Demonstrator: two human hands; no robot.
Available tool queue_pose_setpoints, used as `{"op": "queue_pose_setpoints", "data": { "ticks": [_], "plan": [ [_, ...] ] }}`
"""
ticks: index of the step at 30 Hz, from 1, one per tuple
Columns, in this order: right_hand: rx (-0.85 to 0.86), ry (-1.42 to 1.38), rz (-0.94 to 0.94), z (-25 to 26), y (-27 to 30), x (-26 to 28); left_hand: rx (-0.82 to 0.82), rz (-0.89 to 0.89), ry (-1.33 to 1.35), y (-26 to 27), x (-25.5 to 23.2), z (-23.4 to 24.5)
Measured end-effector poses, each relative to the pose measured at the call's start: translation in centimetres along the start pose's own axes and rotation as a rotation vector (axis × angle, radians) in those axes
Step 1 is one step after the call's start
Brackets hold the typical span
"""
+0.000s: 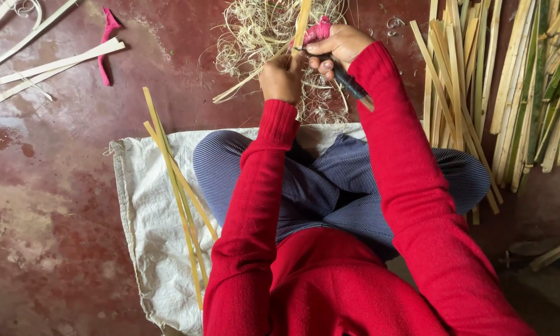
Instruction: Shaving thin layers off bamboo strips using a small hand knife while sitting on the floor.
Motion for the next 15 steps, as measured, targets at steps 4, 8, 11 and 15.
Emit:
{"op": "queue_pose_setpoints", "data": {
  "ticks": [4,8,11,15],
  "plan": [
    [-0.018,-0.14,-0.001,4.6,-0.9,0.2,0.126,0.03,0.049,1.8,-0.7,-0.1],
    [-0.123,-0.113,0.04,5.3,0.6,1.2,0.166,0.08,0.077,2.4,-2.0,0.0],
    [-0.057,-0.1,0.046,6.3,0.3,0.8,0.203,0.089,0.045,3.2,-1.9,1.1],
    [-0.392,-0.11,0.007,9.3,3.2,1.4,0.259,-0.08,-0.059,4.2,-0.4,4.7]
  ]
}}
Point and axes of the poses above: each hand's wrist, its own y-axis away from the middle knuckle, its own z-axis out of the back of the hand, x = y × z, the point moved 5 cm from there along -y, towards the middle knuckle, and after that the axes turned 12 degrees about y, right-handed, at the moved point
